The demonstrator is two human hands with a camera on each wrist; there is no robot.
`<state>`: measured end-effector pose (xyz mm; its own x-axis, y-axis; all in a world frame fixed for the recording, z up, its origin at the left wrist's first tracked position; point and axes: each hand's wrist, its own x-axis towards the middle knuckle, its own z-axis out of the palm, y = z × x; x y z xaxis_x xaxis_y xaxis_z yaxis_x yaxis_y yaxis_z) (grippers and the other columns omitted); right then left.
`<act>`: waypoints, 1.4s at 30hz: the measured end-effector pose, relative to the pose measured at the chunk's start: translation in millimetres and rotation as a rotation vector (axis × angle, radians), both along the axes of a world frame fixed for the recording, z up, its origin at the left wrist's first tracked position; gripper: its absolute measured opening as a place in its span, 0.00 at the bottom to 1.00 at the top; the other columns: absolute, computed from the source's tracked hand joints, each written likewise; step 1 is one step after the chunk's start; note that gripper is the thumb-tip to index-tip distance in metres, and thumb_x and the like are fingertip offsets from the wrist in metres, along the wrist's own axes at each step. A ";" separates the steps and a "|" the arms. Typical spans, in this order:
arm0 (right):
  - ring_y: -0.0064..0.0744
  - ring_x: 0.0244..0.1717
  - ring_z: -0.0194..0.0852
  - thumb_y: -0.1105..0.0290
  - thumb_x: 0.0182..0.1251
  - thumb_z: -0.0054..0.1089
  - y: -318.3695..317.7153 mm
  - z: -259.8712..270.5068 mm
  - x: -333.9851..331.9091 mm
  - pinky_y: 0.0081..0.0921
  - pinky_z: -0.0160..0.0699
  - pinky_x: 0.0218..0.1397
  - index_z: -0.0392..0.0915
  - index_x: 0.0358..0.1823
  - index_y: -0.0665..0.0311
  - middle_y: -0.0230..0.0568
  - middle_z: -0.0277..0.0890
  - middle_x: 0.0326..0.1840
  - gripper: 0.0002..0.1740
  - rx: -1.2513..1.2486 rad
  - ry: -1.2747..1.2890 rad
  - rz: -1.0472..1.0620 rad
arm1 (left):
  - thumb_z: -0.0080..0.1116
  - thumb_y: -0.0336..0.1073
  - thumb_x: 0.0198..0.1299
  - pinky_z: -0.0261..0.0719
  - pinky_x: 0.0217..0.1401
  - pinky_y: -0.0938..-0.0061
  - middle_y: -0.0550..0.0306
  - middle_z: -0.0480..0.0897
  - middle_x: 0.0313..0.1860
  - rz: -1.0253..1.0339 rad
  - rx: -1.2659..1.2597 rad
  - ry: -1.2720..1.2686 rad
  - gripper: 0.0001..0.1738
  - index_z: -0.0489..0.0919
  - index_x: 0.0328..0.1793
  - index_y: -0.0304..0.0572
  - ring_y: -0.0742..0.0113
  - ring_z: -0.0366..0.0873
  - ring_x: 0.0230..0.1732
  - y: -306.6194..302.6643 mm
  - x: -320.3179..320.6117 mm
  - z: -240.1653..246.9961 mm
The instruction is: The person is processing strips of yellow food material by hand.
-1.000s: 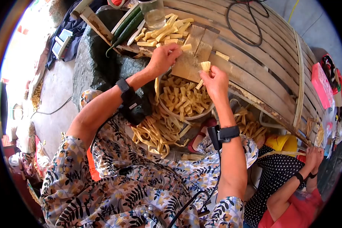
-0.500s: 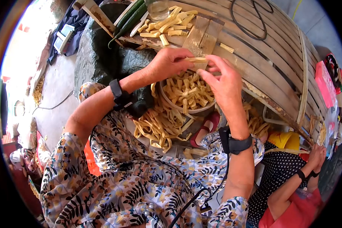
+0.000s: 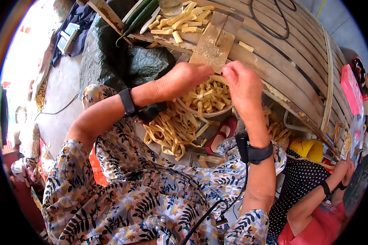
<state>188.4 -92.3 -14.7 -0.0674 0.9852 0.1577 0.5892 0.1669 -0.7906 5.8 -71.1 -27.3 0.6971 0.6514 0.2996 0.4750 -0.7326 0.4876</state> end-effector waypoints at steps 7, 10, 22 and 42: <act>0.14 0.14 0.60 0.73 0.58 0.54 0.0 -17.1 18.8 0.15 0.58 0.16 0.76 0.29 0.66 0.27 0.70 0.16 0.04 -0.194 0.229 -0.129 | 0.51 0.29 0.52 0.73 0.29 0.66 0.48 0.75 0.23 -0.076 -0.300 -0.009 0.10 0.70 0.41 0.38 0.53 0.75 0.27 -7.3 0.9 -17.4; 0.13 0.15 0.58 0.74 0.57 0.56 3.5 0.8 40.9 0.13 0.56 0.17 0.76 0.29 0.67 0.26 0.71 0.17 0.04 -0.169 0.243 -0.190 | 0.49 0.32 0.57 0.73 0.36 0.78 0.56 0.77 0.27 -0.295 -0.737 -0.148 0.10 0.74 0.43 0.36 0.71 0.74 0.31 6.8 -14.2 -25.5; 0.12 0.14 0.57 0.73 0.57 0.57 -1.3 5.5 35.5 0.13 0.56 0.17 0.76 0.28 0.68 0.26 0.68 0.14 0.05 -0.161 0.245 -0.153 | 0.51 0.38 0.60 0.72 0.44 0.78 0.61 0.77 0.35 -0.275 -1.140 -0.279 0.15 0.71 0.49 0.37 0.74 0.73 0.38 -25.1 21.5 -37.9; 0.06 0.19 0.56 0.57 0.58 0.59 -15.7 10.4 -10.1 0.06 0.53 0.20 0.73 0.51 0.65 0.31 0.76 0.33 0.24 -0.505 0.867 0.587 | 0.50 0.46 0.62 0.60 0.19 0.90 0.70 0.69 0.19 -0.072 -1.403 -0.578 0.16 0.75 0.30 0.43 0.84 0.61 0.17 18.6 -19.9 -22.2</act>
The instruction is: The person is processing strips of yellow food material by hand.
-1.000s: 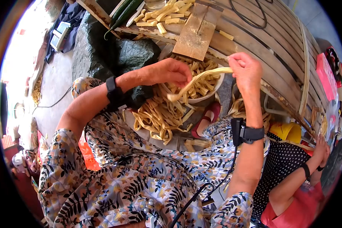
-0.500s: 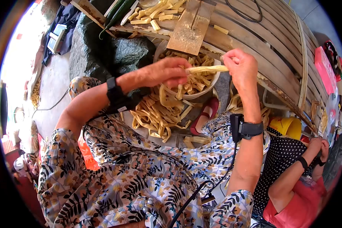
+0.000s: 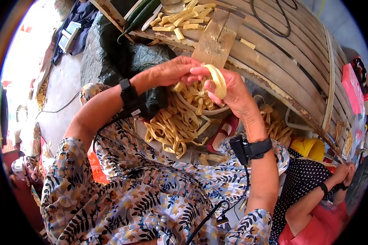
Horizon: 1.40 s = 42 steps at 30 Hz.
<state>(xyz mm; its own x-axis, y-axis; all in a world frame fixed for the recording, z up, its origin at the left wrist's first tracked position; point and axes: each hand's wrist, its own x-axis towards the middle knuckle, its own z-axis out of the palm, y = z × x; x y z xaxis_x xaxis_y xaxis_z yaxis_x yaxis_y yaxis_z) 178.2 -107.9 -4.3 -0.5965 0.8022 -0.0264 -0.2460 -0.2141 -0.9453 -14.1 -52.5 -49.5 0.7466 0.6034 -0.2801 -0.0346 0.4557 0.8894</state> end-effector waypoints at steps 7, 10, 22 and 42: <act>0.14 0.24 0.71 0.66 0.55 0.64 6.2 -2.7 -8.9 0.10 0.69 0.26 0.73 0.50 0.69 0.29 0.76 0.28 0.23 0.068 -0.224 -0.230 | 0.56 0.53 0.55 0.57 0.19 0.94 0.66 0.69 0.25 -0.265 -0.302 -0.427 0.26 0.72 0.44 0.36 0.87 0.59 0.18 -17.7 14.2 -17.5; 0.12 0.20 0.68 0.67 0.52 0.65 7.0 2.9 -9.7 0.13 0.67 0.22 0.77 0.45 0.66 0.30 0.76 0.24 0.19 0.195 -0.503 -0.280 | 0.58 0.54 0.52 0.58 0.20 0.94 0.64 0.71 0.26 -0.274 -0.379 -0.458 0.29 0.71 0.47 0.33 0.86 0.59 0.19 -19.7 17.2 -17.3; 0.28 0.27 0.72 0.66 0.51 0.65 14.3 -8.1 -20.0 0.22 0.69 0.34 0.80 0.36 0.64 0.36 0.74 0.28 0.12 0.580 -0.801 -0.751 | 0.46 0.36 0.63 0.67 0.24 0.88 0.62 0.77 0.26 0.492 0.209 0.000 0.12 0.76 0.42 0.33 0.82 0.69 0.23 -19.7 26.5 19.2; 0.21 0.40 0.70 0.78 0.53 0.58 30.1 -13.7 16.6 0.16 0.70 0.43 0.79 0.30 0.73 0.38 0.74 0.44 0.05 0.269 -0.181 -0.869 | 0.50 0.45 0.61 0.50 0.19 0.88 0.72 0.65 0.19 0.289 0.000 0.042 0.17 0.77 0.36 0.36 0.84 0.54 0.18 -19.2 24.4 26.0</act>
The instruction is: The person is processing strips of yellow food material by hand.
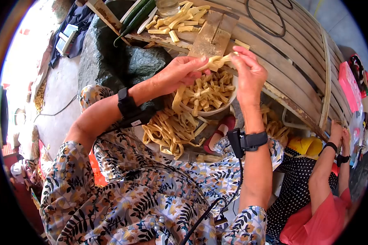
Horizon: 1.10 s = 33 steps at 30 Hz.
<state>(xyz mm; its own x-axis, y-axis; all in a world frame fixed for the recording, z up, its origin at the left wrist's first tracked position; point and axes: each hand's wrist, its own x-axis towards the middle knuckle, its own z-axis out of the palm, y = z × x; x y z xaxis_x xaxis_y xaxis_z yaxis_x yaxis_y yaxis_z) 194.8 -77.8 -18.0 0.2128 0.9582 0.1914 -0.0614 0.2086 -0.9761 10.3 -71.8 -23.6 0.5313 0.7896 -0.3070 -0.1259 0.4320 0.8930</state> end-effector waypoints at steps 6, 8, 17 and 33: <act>0.22 0.41 0.71 0.71 0.57 0.59 -0.4 -2.6 13.8 0.19 0.77 0.41 0.77 0.41 0.71 0.37 0.73 0.43 0.12 -0.285 0.128 0.125 | 0.48 0.42 0.63 0.48 0.18 0.87 0.74 0.61 0.18 -0.188 -0.072 -0.112 0.15 0.76 0.34 0.38 0.84 0.52 0.18 6.0 -18.5 -10.7; 0.21 0.41 0.71 0.65 0.57 0.60 -3.2 5.2 11.1 0.18 0.80 0.40 0.72 0.49 0.66 0.35 0.73 0.39 0.20 -0.382 0.066 0.303 | 0.47 0.41 0.63 0.48 0.18 0.87 0.74 0.60 0.17 -0.262 -0.130 -0.195 0.14 0.76 0.33 0.39 0.84 0.51 0.17 8.3 -23.2 -13.3; 0.08 0.15 0.52 0.73 0.55 0.60 -8.8 -1.1 -14.7 0.08 0.49 0.16 0.76 0.36 0.67 0.25 0.65 0.19 0.08 -0.352 0.300 0.383 | 0.46 0.42 0.64 0.46 0.17 0.88 0.75 0.58 0.15 -0.293 -0.143 -0.181 0.14 0.74 0.31 0.40 0.85 0.50 0.16 15.6 -25.8 -8.2; 0.11 0.17 0.55 0.71 0.58 0.57 25.9 14.0 -8.0 0.09 0.53 0.18 0.74 0.32 0.64 0.28 0.66 0.20 0.05 -0.346 0.431 0.194 | 0.49 0.40 0.62 0.54 0.20 0.88 0.71 0.65 0.18 -0.149 0.414 0.274 0.14 0.77 0.32 0.38 0.83 0.56 0.18 61.5 -36.4 25.8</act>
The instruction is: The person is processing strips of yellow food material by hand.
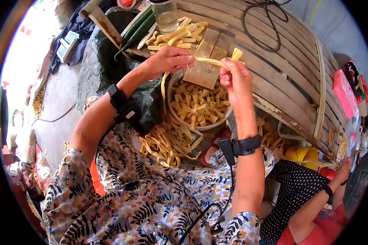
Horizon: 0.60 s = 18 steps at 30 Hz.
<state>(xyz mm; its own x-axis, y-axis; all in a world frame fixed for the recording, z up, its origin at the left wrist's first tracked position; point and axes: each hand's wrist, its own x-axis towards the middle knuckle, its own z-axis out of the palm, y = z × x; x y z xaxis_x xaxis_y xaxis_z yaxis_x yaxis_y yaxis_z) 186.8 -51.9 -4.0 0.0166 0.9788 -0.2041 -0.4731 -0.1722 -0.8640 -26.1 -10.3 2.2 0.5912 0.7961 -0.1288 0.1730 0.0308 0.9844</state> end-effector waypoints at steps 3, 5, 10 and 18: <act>0.10 0.16 0.52 0.74 0.57 0.56 0.2 4.2 5.5 0.07 0.49 0.17 0.73 0.36 0.65 0.27 0.63 0.22 0.06 0.027 0.108 0.156 | 0.49 0.40 0.61 0.52 0.19 0.87 0.72 0.64 0.17 0.013 -0.084 -0.044 0.13 0.76 0.30 0.38 0.84 0.55 0.18 -1.6 0.6 1.1; 0.10 0.16 0.51 0.74 0.56 0.56 2.4 1.4 8.4 0.06 0.49 0.16 0.72 0.36 0.65 0.27 0.63 0.22 0.07 0.029 0.111 0.167 | 0.50 0.39 0.61 0.50 0.19 0.87 0.72 0.62 0.16 0.046 -0.146 -0.088 0.13 0.76 0.30 0.38 0.83 0.54 0.18 1.6 -0.5 -1.7; 0.09 0.17 0.52 0.74 0.55 0.57 8.6 -0.4 11.9 0.06 0.49 0.16 0.72 0.36 0.66 0.28 0.64 0.23 0.07 -0.001 0.135 0.096 | 0.51 0.39 0.60 0.51 0.19 0.87 0.72 0.63 0.17 -0.023 -0.155 -0.150 0.13 0.76 0.32 0.37 0.83 0.55 0.18 12.2 -4.5 -5.1; 0.10 0.16 0.54 0.75 0.55 0.58 36.6 -12.0 4.0 0.07 0.53 0.17 0.74 0.34 0.65 0.30 0.67 0.22 0.05 0.037 0.049 -0.063 | 0.52 0.39 0.59 0.55 0.19 0.85 0.69 0.68 0.17 0.106 0.095 0.009 0.13 0.78 0.31 0.35 0.83 0.58 0.18 45.6 8.8 -12.1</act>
